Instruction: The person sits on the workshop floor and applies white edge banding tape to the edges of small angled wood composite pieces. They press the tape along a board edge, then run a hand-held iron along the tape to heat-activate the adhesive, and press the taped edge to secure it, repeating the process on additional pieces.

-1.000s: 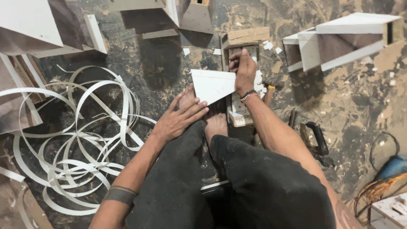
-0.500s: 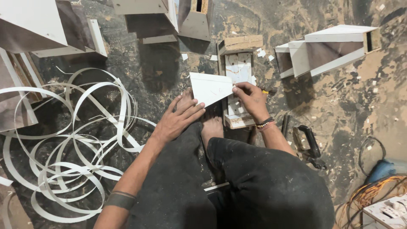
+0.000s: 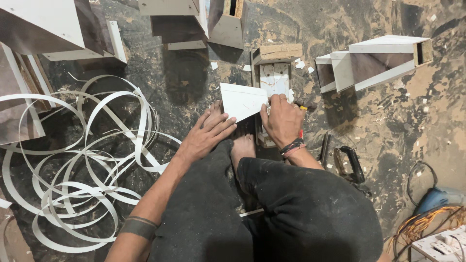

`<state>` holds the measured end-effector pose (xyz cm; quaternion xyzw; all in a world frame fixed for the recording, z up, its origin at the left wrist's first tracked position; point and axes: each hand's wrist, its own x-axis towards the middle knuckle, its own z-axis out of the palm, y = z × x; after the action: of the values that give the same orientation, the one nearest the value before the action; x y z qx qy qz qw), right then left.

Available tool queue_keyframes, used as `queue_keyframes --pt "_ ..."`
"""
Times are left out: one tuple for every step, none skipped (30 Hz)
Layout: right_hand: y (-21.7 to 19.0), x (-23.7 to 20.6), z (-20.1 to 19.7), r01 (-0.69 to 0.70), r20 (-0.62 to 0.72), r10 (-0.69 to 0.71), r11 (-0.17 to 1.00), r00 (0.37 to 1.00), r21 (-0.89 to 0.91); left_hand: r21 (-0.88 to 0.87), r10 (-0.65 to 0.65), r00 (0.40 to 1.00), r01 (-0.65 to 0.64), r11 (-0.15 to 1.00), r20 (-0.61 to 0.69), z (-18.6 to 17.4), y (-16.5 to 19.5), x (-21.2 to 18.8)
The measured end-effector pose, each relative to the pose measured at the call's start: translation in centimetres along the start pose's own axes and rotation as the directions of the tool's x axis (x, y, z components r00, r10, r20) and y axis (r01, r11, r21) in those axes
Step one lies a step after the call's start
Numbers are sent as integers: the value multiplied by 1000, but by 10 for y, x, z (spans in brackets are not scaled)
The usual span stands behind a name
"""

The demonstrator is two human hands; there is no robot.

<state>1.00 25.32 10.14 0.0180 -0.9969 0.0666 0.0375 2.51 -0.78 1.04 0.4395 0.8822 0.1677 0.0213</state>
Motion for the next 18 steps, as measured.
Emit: queue_keyframes --pt "-1 0 -2 8 33 -6 999 999 -51 -14 0 1000 0 1000 -12 1 -1 0" --pt "-2 -1 -2 15 68 -8 995 998 -101 -29 2 1000 -2 1000 -22 1 0 0" --pt "-3 -2 -2 24 104 -8 988 995 -151 -11 0 1000 0 1000 -10 2 0 -1" --pt "-2 -2 -1 31 96 -20 993 995 -117 8 0 1000 0 1000 0 2 0 -1" --pt "-1 -2 1 38 84 -31 996 996 -83 30 1 1000 -1 1000 10 3 0 -1" --pt "1 -3 4 48 73 -44 998 996 -48 31 2 1000 -3 1000 13 3 0 0" --pt "5 -3 7 -31 97 28 999 995 31 31 1 1000 -1 1000 16 2 0 0" --pt "9 -3 12 -110 127 96 988 987 108 32 -2 1000 1 999 18 2 0 0" --pt "13 -3 17 -190 162 161 965 974 182 31 -2 1000 2 1000 15 2 0 0" --pt "19 -4 23 -282 198 228 906 953 314 30 -4 1000 3 1000 11 1 0 0" --pt "26 -5 29 -370 246 287 821 926 435 28 -6 1000 5 1000 7 1 1 0" --pt "34 -7 35 -452 303 337 710 891 539 22 -12 1000 11 1000 15 0 1 0" --pt "41 -8 42 -500 357 351 568 865 654 16 -15 1000 15 1000 23 -1 1 0" --pt "47 -10 49 -536 412 356 404 839 742 9 -17 999 17 1000 32 -1 1 0" --pt "53 -12 56 -556 466 350 225 812 800 5 -16 999 16 1000 34 -2 2 0" --pt "59 -13 62 -544 467 333 194 819 816 2 -18 999 17 1000 35 -2 2 0" --pt "64 -15 66 -532 467 316 162 826 831 -1 -19 999 19 1000 37 -2 2 0" --pt "67 -17 69 -519 465 299 129 833 845 -8 -17 999 17 1000 31 -3 2 0"
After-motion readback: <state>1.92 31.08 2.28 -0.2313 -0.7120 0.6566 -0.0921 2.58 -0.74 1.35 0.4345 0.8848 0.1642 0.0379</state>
